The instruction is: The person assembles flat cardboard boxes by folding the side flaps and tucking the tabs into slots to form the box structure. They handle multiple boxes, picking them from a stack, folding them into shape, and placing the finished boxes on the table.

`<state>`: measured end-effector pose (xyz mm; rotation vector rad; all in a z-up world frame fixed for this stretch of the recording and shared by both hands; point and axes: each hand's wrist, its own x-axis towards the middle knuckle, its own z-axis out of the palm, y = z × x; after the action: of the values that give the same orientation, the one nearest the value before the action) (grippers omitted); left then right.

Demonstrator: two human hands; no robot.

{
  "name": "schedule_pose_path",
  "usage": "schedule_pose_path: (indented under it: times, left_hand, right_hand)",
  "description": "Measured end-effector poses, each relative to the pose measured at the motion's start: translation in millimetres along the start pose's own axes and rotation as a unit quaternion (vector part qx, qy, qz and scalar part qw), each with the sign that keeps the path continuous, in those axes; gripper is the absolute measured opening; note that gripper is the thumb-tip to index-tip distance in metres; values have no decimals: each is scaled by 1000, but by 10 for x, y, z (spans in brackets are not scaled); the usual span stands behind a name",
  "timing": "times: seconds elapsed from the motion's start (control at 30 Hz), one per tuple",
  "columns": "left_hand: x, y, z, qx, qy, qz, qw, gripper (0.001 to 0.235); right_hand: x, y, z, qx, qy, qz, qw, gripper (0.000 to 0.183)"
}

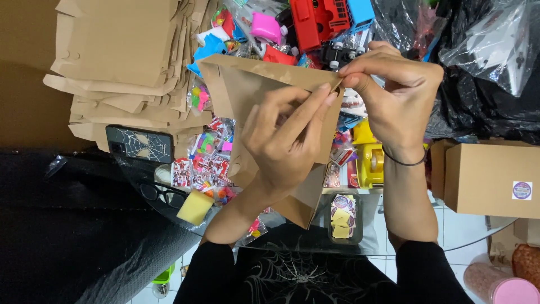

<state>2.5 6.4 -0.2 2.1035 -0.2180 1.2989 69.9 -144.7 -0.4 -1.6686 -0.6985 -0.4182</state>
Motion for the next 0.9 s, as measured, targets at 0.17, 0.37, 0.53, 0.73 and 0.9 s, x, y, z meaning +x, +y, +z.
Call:
schedule_pose_path:
  times: [0.17, 0.37, 0.53, 0.73, 0.9]
  left_hand:
    - [32, 1, -37, -16, -6, -11, 1000, 21]
    - [58, 11, -63, -37, -13, -28, 999, 16]
    - [86, 1, -68, -94, -27, -40, 994, 16]
    - [61, 21, -46, -102, -27, -43, 994, 16]
    - [67, 34, -44, -91, -19, -41, 995, 12]
  right_hand:
    - [-15, 10, -2, -2, 6, 15, 1000, 21]
    - [5, 8, -17, 53, -28, 49, 997, 27]
    - [27, 17, -37, 66, -47, 40, 996, 22]
    - [47, -7, -11, 41, -41, 5, 998, 32]
    - [57, -49, 8, -8, -32, -41, 999, 34]
